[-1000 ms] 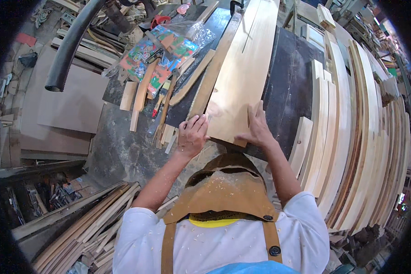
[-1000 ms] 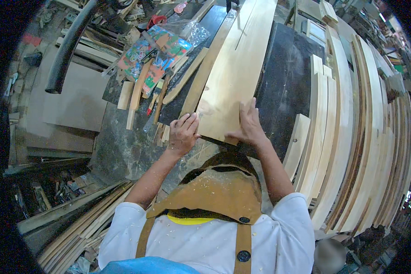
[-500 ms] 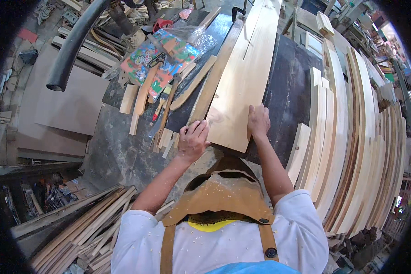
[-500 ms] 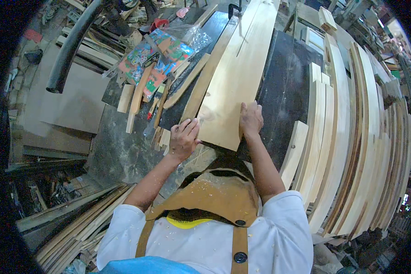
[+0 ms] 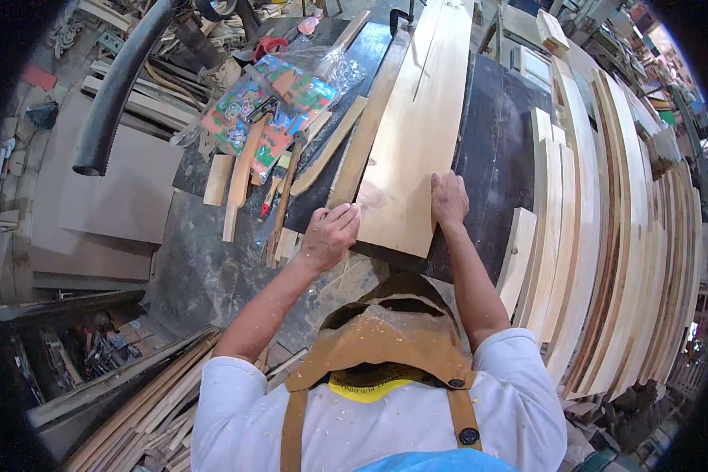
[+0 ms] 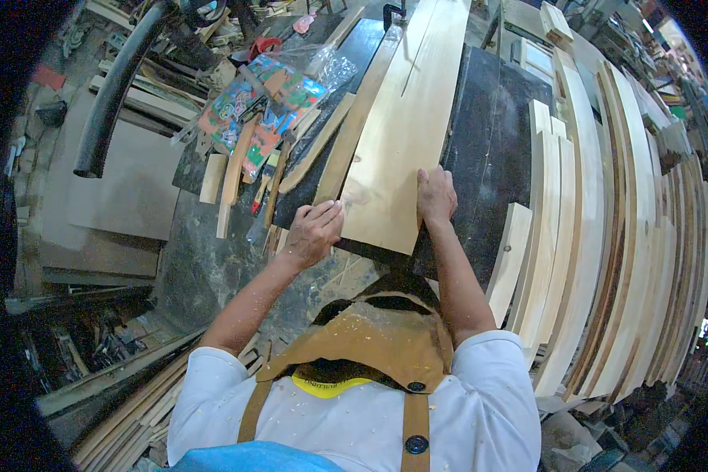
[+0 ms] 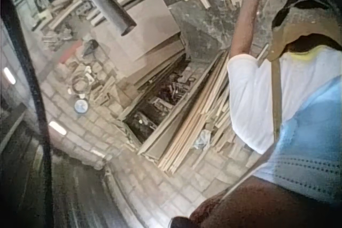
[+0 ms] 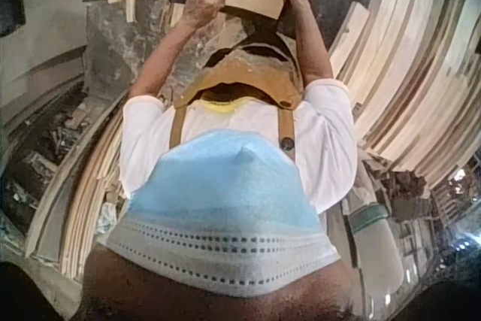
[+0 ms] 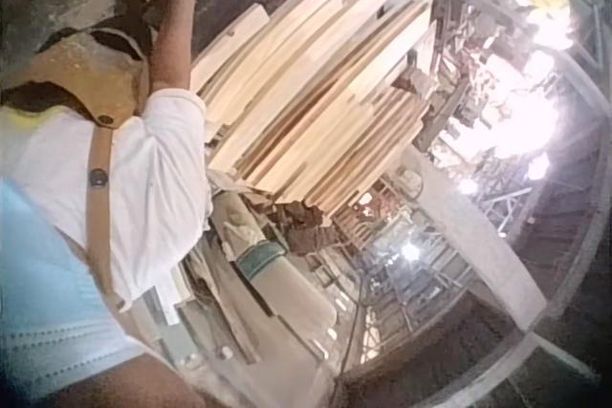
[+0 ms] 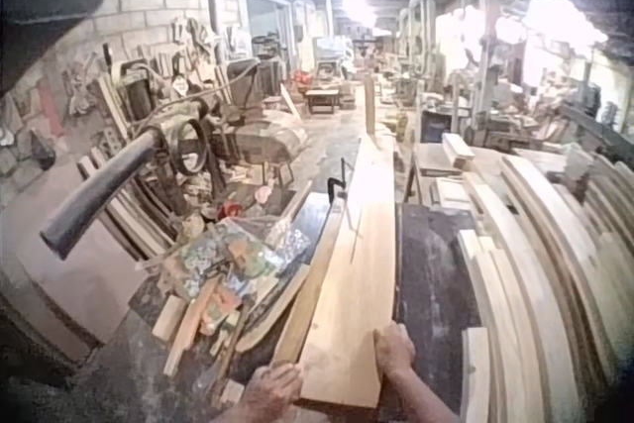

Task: The person uses a table saw to cut long wooden planks into smaller pieces. They guide the wood through the saw blade and then pick up the cut pieces to place them on a nearby stack. The person repeats this process with another plank, handling the wood and the saw throughout the clip.

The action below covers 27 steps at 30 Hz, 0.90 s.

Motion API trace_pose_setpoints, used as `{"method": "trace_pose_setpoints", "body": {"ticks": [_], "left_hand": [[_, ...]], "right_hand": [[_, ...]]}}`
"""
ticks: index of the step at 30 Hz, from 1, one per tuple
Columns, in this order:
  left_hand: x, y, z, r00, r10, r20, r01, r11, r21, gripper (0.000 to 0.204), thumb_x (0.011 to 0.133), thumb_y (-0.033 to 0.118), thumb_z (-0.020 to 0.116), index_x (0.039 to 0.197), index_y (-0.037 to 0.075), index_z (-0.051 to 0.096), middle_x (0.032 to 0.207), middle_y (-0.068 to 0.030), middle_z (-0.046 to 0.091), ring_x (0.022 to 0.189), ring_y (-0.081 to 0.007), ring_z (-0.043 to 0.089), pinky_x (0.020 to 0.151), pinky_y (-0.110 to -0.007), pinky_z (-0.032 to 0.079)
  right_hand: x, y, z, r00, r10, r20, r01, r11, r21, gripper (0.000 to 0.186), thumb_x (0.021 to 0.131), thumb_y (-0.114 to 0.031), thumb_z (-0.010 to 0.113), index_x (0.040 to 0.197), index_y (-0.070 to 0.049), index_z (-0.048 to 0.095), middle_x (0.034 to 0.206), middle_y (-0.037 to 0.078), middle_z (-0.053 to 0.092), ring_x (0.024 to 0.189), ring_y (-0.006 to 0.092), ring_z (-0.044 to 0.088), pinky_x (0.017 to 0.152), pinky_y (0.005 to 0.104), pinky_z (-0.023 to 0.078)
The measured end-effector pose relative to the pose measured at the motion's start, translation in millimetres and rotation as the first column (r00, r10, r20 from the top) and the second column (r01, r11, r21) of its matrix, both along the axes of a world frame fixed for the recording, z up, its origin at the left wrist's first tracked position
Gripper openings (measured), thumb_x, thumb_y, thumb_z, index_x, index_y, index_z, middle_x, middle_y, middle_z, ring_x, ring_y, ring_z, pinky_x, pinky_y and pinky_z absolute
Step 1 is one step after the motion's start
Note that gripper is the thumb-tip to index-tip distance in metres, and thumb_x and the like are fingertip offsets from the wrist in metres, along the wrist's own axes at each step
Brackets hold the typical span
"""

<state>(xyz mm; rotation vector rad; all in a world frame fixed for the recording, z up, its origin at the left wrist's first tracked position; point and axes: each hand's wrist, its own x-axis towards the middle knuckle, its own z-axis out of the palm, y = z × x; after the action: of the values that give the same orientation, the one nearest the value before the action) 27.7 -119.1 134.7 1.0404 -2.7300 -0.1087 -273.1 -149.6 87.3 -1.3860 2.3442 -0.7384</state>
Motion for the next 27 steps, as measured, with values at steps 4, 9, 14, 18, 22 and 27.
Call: {"method": "trace_pose_setpoints", "body": {"ticks": [4,9,14,18,22,27], "left_hand": [[-5,-11,6,1.0,-0.027,0.0,0.027,1.0,0.009,0.062,0.072,0.023,0.081,0.127,0.007,0.058,0.134,-0.005,0.059,0.131,-0.0193,0.049,0.099,-0.041,0.039],[-11,-24,2,1.0,-0.03,-0.008,0.03,0.999,0.039,0.058,0.075,0.021,0.079,0.127,0.006,0.058,0.136,-0.0073,0.059,0.131,-0.022,0.05,0.102,-0.043,0.039],[-17,-36,4,1.0,-0.022,-0.015,0.023,0.998,0.052,0.056,0.075,0.02,0.079,0.126,0.006,0.06,0.136,-0.0077,0.059,0.131,-0.0227,0.05,0.102,-0.043,0.039],[-24,-48,4,1.0,-0.026,0.006,0.026,0.998,0.065,0.057,0.075,0.021,0.079,0.126,0.006,0.06,0.137,-0.0083,0.059,0.132,-0.0233,0.05,0.102,-0.042,0.039],[-27,-59,2,0.999,-0.03,0.012,0.029,0.998,0.052,0.057,0.076,0.021,0.078,0.127,0.005,0.06,0.137,-0.009,0.059,0.132,-0.0238,0.051,0.101,-0.042,0.04],[-30,-75,-3,0.999,-0.036,-0.023,0.038,0.995,0.097,0.054,0.077,0.023,0.078,0.124,0.003,0.062,0.137,-0.0103,0.059,0.132,-0.0254,0.051,0.105,-0.042,0.041]], "right_hand": [[-4,-9,1,1.0,0.01,-0.008,-0.01,1.0,-0.012,0.039,0.099,-0.042,0.053,0.11,-0.005,0.058,0.108,0.018,0.059,0.105,0.0409,0.059,0.087,0.0506,0.048],[-12,-23,-3,1.0,0.008,-0.027,-0.008,1.0,0.001,0.04,0.099,-0.043,0.052,0.107,-0.004,0.058,0.107,0.018,0.059,0.105,0.0409,0.059,0.088,0.0507,0.048],[-19,-38,-3,1.0,0.007,-0.026,-0.007,1.0,0.0,0.039,0.099,-0.042,0.051,0.105,-0.005,0.059,0.107,0.018,0.06,0.105,0.0405,0.059,0.088,0.0505,0.047],[-29,-51,-12,0.998,0.008,-0.07,-0.008,1.0,0.009,0.038,0.099,-0.043,0.053,0.107,-0.007,0.059,0.111,0.017,0.06,0.104,0.0413,0.061,0.087,0.0513,0.05],[-33,-62,-7,0.998,0.014,-0.064,-0.012,1.0,0.024,0.039,0.1,-0.043,0.052,0.108,-0.007,0.059,0.112,0.017,0.06,0.105,0.0414,0.061,0.088,0.0514,0.05],[-39,-75,-3,0.998,0.01,-0.062,-0.007,0.998,0.057,0.04,0.1,-0.044,0.05,0.111,-0.006,0.059,0.113,0.017,0.059,0.108,0.0414,0.06,0.09,0.0521,0.049]]}}
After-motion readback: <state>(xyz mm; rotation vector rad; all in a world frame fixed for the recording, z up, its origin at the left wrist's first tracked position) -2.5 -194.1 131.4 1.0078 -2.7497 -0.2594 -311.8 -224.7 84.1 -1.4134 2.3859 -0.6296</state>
